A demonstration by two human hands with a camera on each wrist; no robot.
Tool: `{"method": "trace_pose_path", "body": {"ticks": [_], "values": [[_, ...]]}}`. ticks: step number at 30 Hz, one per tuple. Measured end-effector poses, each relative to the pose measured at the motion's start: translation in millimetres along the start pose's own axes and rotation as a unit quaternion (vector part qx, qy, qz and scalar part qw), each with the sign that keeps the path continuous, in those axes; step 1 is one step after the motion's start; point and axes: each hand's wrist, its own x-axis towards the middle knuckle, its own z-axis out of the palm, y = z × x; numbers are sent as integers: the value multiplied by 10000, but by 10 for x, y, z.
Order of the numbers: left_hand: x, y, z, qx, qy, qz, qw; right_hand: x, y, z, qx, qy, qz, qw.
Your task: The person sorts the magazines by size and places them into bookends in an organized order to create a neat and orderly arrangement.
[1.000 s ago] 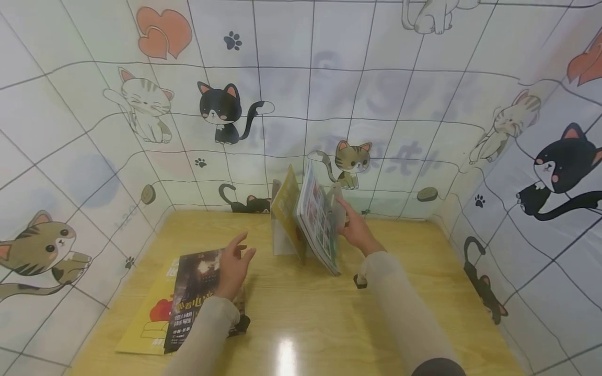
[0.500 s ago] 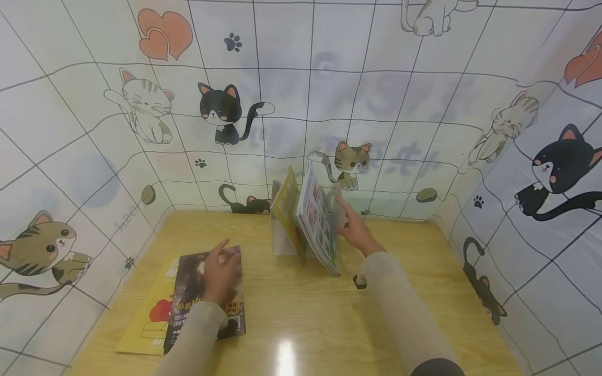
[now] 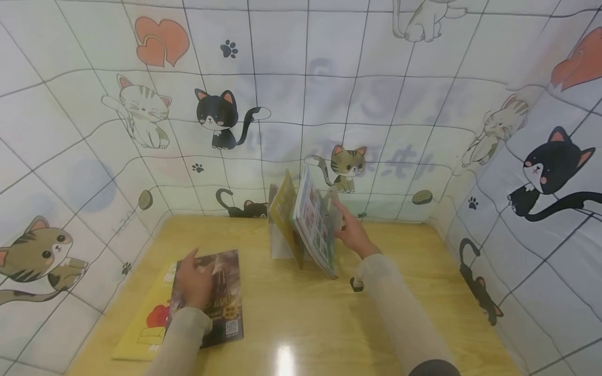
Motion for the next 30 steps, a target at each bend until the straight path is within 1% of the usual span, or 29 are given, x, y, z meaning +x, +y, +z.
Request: {"method": "trace_pose_path", "body": {"ticks": [4,7,9,12,15,18,25,30], "values": [[4,-122,-63,567,-146,-303,9978,-23,6,36,74,-35,50,10000],[-18,-176,-86,826,-361,-566,9943,-37,15,53,148,-49,71,9999],[-46,-199,-104,1003,-572,-696,9909,-44,28,65,137,-43,81,9999],[-86,-229,-113,1334,-931,-843,9831,-51,42,81,92,2,108,9999],[-122,-247,-120,1514,-1105,-954,9776,-50,45,97,53,40,69,10000],[-145,-261,-128,1512,-1059,-1013,9776,-46,45,110,38,35,-25,10000],[-146,-248,-124,1533,-1090,-1064,9764,-19,44,98,27,91,14,10000],[-127,-205,-117,1615,-978,-960,9773,13,48,71,13,165,-99,9998]]}}
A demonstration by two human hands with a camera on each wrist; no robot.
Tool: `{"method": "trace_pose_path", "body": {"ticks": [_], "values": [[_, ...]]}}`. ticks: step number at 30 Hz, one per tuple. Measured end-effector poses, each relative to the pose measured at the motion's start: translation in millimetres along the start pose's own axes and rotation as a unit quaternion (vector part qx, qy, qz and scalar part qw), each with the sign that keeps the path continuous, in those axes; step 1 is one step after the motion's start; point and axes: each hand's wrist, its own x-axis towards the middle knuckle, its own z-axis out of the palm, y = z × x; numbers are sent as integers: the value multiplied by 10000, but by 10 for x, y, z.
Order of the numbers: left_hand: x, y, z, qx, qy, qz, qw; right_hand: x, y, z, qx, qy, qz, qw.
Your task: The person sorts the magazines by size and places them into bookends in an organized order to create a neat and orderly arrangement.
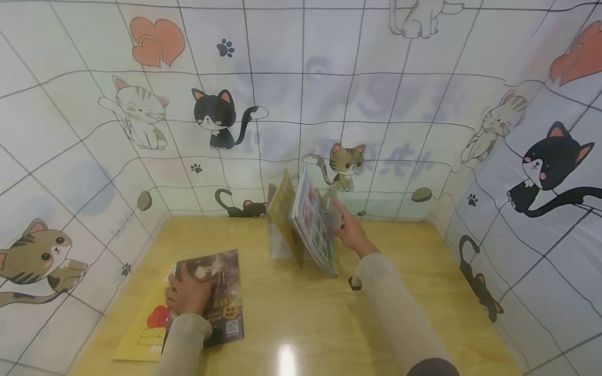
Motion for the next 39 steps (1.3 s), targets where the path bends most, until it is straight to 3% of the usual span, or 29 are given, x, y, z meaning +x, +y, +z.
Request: {"method": "trace_pose_path", "body": {"ticks": [6,13,23,30,36,39], "values": [[61,-4,-51,273,54,25,9996,-6,-3,-3,-46,-33,35,10000],[150,-60,-110,254,-14,-118,9996,-5,-41,-25,-187,18,-12,9998],[115,-98,-179,119,-109,50,9999,-6,-39,-23,-97,-11,42,9999],[124,-182,-188,-273,-144,128,9994,-3,-20,-19,-73,-37,105,9999],[124,-250,-232,-813,-87,434,9957,-1,3,-26,-122,-4,207,9997],[117,-252,-266,-1000,-211,546,9933,3,0,-30,-160,-7,163,9997]]}}
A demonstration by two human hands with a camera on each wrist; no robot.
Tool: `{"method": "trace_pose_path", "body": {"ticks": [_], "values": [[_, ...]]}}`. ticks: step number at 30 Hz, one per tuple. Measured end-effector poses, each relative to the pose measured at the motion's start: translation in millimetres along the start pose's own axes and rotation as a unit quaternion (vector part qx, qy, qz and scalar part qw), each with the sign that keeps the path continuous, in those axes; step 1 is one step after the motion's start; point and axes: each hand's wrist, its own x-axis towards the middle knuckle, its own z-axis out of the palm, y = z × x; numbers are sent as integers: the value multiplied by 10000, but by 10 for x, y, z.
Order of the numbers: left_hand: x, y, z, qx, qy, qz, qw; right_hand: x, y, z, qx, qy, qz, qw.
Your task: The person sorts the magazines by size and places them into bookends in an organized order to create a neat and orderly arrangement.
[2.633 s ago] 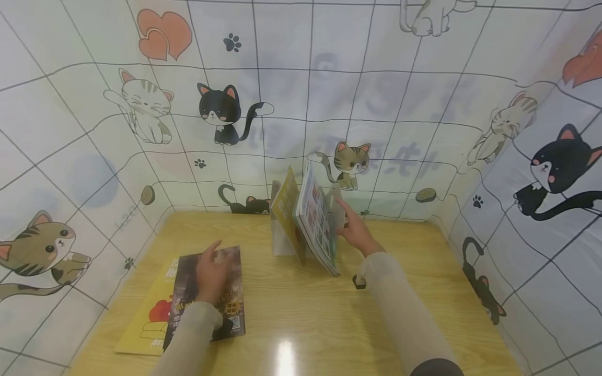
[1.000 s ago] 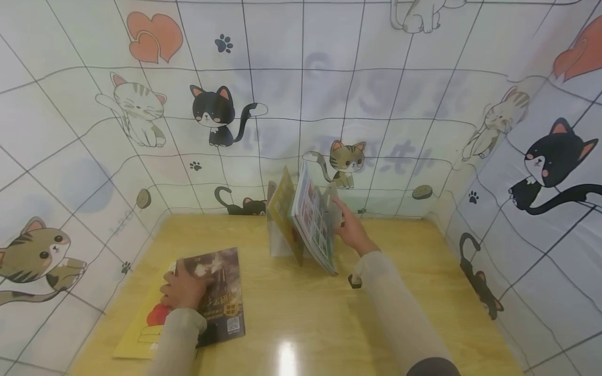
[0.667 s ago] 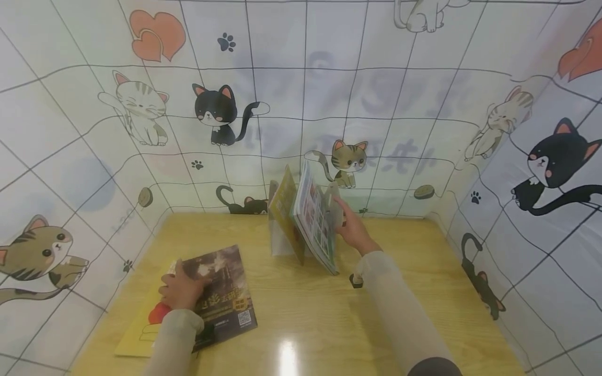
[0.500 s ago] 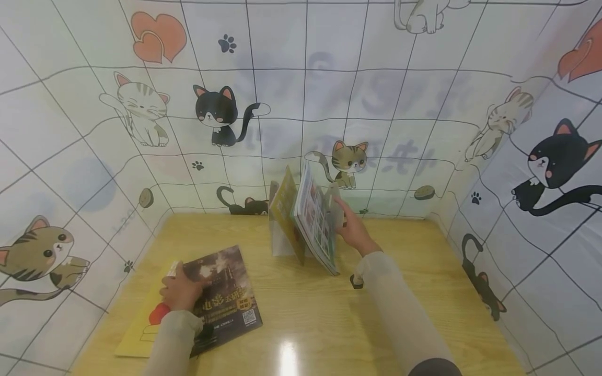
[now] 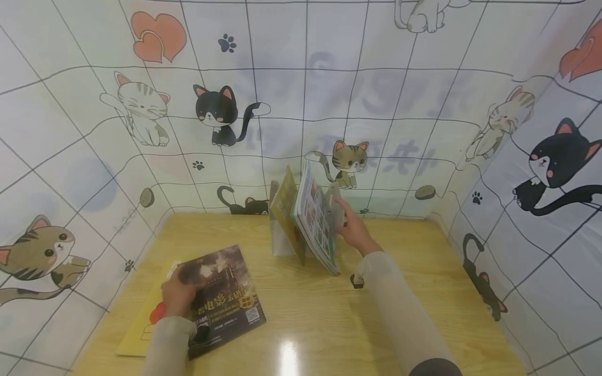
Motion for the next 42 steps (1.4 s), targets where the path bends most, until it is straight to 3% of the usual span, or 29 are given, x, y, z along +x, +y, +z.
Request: {"method": "trace_pose_path", "body": {"ticks": [12,16,20,22,27,32,35,42], "values": [[19,-33,-41,-363,-319,-335,9983,-3,-13,-5,-79,-19,-19,10000],[22,-32,-53,-915,-432,-531,9935,-1,-24,-5,-92,2,19,10000],[19,-21,-44,-1754,-478,-747,9805,4,-30,-1,-120,15,87,9999],[14,-14,-40,-1951,-512,-738,9767,6,-30,3,-106,9,111,9999],[4,4,-53,-1972,-1025,-564,9734,0,-26,12,-61,20,107,9999],[18,-7,-73,-2092,-1604,-607,9627,-5,-16,27,-37,34,37,10000],[24,-11,-95,-2235,-1866,-470,9555,-3,-12,31,-48,38,-25,10000],[20,3,-159,-2436,-2798,16,9286,-3,-11,32,-165,64,22,9998]]}}
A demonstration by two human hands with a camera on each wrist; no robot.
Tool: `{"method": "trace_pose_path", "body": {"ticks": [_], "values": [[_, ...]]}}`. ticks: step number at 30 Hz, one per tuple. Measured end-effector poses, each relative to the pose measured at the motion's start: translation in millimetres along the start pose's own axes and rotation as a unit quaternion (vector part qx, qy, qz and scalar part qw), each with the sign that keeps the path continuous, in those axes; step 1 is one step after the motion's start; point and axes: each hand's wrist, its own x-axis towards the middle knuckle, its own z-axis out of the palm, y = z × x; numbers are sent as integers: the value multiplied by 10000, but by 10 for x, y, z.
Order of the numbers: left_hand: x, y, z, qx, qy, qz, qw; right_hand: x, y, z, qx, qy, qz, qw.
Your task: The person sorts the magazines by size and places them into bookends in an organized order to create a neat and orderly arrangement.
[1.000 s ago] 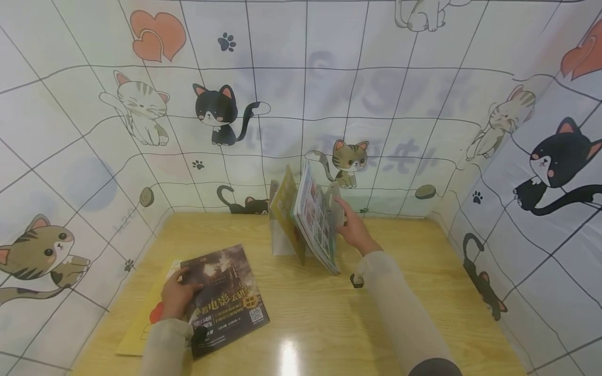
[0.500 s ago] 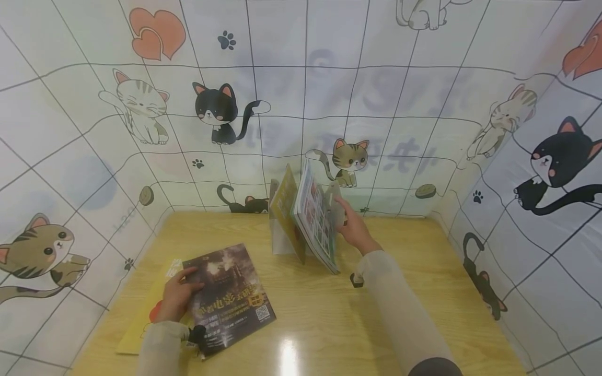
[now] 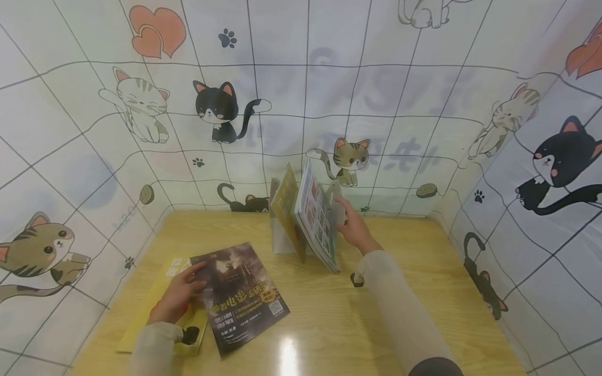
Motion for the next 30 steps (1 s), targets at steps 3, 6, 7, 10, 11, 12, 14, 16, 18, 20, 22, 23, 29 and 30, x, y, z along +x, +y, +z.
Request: {"method": "trace_pose_path", "body": {"ticks": [3,6,7,10,11,12,14,16,18,20,22,23,29,30], "values": [[10,25,16,-40,-157,3,9999,-2,-5,-14,-39,31,5,10000],[25,55,50,102,-138,163,9997,-1,2,-12,-26,45,6,10000],[28,68,66,180,-61,218,9996,0,5,-11,-12,44,4,10000],[27,109,108,577,108,405,9975,5,11,-3,24,21,15,10000],[22,125,125,720,197,430,9963,4,11,-3,34,15,14,10000],[15,142,138,871,249,463,9948,4,10,-2,49,8,13,10000],[0,175,164,1134,343,539,9915,0,4,-5,61,-4,28,10000],[-22,212,189,1319,425,669,9881,-5,-1,-11,54,4,27,10000],[-37,241,207,1388,463,813,9859,-8,-7,-19,53,6,29,10000],[-45,254,218,1437,493,966,9837,-9,-12,-23,37,19,10,10000],[-60,268,229,1440,485,1102,9822,-9,-14,-23,55,7,5,10000],[-69,275,236,1427,481,1143,9820,-9,-15,-22,66,5,9,10000],[-159,366,275,1345,470,1592,9769,-8,-22,-16,72,-17,32,10000],[-175,386,282,1361,494,1683,9750,-8,-25,-17,67,-18,29,10000]]}}
